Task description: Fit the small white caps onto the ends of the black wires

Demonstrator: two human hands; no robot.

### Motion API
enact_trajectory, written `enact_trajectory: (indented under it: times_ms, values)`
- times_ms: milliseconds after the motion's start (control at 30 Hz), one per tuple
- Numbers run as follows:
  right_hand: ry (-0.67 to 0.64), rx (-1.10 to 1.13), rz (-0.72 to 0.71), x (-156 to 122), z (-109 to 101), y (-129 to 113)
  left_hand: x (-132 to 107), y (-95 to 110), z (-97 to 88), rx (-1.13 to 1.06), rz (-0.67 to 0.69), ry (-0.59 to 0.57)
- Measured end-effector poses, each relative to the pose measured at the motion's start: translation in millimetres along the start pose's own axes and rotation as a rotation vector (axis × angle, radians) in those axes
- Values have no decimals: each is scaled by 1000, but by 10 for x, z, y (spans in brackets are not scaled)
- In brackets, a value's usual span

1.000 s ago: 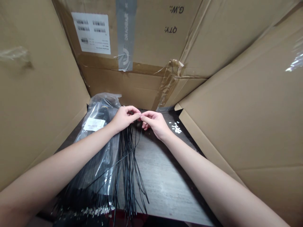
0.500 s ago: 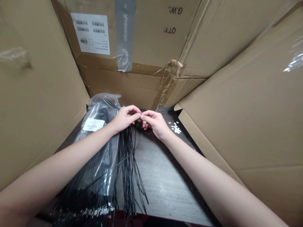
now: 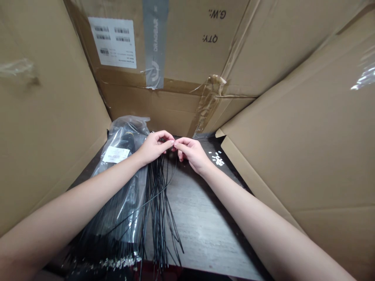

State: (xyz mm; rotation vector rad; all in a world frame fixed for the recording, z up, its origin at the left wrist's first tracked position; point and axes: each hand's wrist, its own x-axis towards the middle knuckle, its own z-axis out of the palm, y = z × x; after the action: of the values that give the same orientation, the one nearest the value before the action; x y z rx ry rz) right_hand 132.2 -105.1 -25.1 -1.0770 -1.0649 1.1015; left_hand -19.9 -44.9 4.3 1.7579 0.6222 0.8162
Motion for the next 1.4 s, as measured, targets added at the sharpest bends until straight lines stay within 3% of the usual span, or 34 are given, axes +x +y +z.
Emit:
enact_trajectory:
  times_ms: [133, 400, 733, 1400]
  values:
    - [-62, -7, 6, 12, -21, 7, 0, -7, -1, -22, 27, -36]
    - [-107, 7, 8, 23, -45, 24, 4, -26, -18, 17, -44, -41]
    - [58, 45, 14, -21, -6, 9, 2, -23, 1, 36, -99, -71]
    - [91, 43, 38, -14, -8, -7, 14, -121, -7, 0, 37, -32]
